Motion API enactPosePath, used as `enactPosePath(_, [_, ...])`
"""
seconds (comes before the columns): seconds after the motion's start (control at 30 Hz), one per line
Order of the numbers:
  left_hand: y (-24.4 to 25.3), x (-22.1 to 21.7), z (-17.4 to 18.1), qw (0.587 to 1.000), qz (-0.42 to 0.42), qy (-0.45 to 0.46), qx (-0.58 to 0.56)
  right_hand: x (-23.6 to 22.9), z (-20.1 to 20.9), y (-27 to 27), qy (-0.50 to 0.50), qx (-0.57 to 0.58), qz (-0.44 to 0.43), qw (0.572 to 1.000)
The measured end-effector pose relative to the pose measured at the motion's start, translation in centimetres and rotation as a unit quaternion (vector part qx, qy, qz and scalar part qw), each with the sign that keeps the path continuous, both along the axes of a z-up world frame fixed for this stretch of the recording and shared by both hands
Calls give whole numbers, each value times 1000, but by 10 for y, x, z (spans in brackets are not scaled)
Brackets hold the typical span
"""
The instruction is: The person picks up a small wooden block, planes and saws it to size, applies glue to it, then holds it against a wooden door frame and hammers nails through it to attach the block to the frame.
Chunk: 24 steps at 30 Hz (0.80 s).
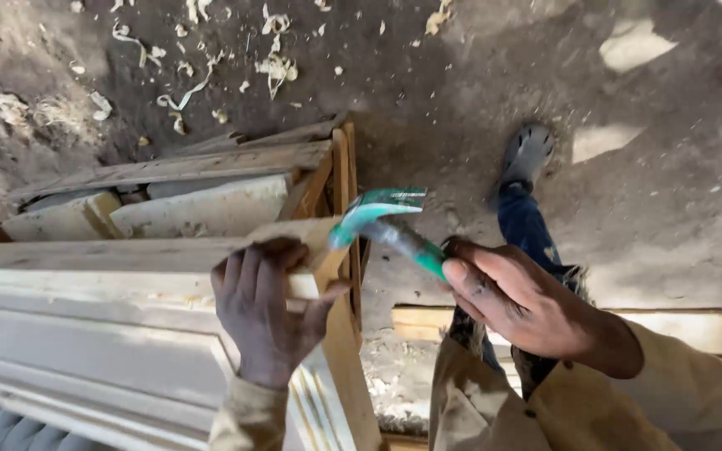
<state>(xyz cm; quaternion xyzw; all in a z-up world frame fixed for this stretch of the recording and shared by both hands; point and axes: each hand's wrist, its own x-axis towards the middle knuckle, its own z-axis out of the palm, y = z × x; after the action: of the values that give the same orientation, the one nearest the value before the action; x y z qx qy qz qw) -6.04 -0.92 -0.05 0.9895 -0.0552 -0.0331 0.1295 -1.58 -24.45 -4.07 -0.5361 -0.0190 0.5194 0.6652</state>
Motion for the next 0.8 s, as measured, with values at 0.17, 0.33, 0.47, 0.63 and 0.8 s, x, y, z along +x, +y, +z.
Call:
enactPosePath(0.17, [-2,-12,-5,996,58,-24,67,36,-8,4,-106,-55,184,976])
enactPosePath(0.33, [-4,-9,-3,995,60,-46,71,83,-5,14,-128,-105,379,911])
enactPosePath(0.47, [-4,-6,-8,994,63,-63,62,84,-17,19,-165,-91,252,949])
enactPosePath(0.63, [-6,-4,-9,993,58,-67,72,89,-4,22,-235,-24,295,926])
enactPosePath(0.8, [-3,-5,-2,994,51,-57,79,49,-5,15,-242,-62,318,915])
